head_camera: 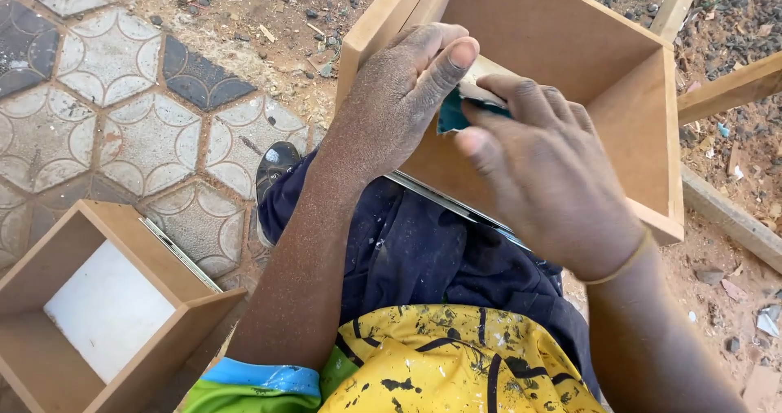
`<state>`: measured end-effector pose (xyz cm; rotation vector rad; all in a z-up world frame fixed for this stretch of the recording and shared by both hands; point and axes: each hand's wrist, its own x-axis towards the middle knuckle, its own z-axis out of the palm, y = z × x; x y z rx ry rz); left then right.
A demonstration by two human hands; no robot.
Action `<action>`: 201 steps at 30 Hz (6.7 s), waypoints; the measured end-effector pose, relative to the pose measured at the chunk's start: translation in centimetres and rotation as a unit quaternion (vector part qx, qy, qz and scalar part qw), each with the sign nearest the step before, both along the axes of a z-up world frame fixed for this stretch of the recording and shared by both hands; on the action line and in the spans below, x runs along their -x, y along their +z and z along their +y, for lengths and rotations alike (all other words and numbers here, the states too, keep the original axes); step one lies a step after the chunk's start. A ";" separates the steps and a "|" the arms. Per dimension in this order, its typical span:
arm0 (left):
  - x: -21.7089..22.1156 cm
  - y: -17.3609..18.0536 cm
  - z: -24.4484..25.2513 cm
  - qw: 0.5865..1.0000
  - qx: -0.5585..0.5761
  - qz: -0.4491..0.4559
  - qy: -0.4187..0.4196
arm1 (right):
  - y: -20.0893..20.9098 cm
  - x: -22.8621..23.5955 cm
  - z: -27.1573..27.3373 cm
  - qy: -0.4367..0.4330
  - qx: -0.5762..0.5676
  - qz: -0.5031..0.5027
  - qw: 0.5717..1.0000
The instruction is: Sanding the edges and corners of a wooden drawer box using sandpaper to smooth the surfaces.
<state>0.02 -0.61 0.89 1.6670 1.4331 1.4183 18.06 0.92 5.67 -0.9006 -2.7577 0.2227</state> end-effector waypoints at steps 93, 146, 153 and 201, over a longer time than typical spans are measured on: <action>5.3 -5.2 -1.5 0.979 -0.058 -0.028 0.196 | -7.0 6.2 3.3 0.029 -0.015 -0.053 0.998; -3.9 -2.3 -2.5 0.975 -0.117 0.182 0.053 | -3.5 -11.0 0.6 -0.156 0.185 -0.025 0.970; -3.5 -2.4 -0.7 0.970 -0.052 0.237 0.010 | -4.7 -11.2 0.4 0.035 0.020 0.121 0.992; -4.9 -2.9 1.7 0.948 0.065 0.313 0.011 | -2.9 -18.1 -6.1 -0.256 -0.058 0.047 0.964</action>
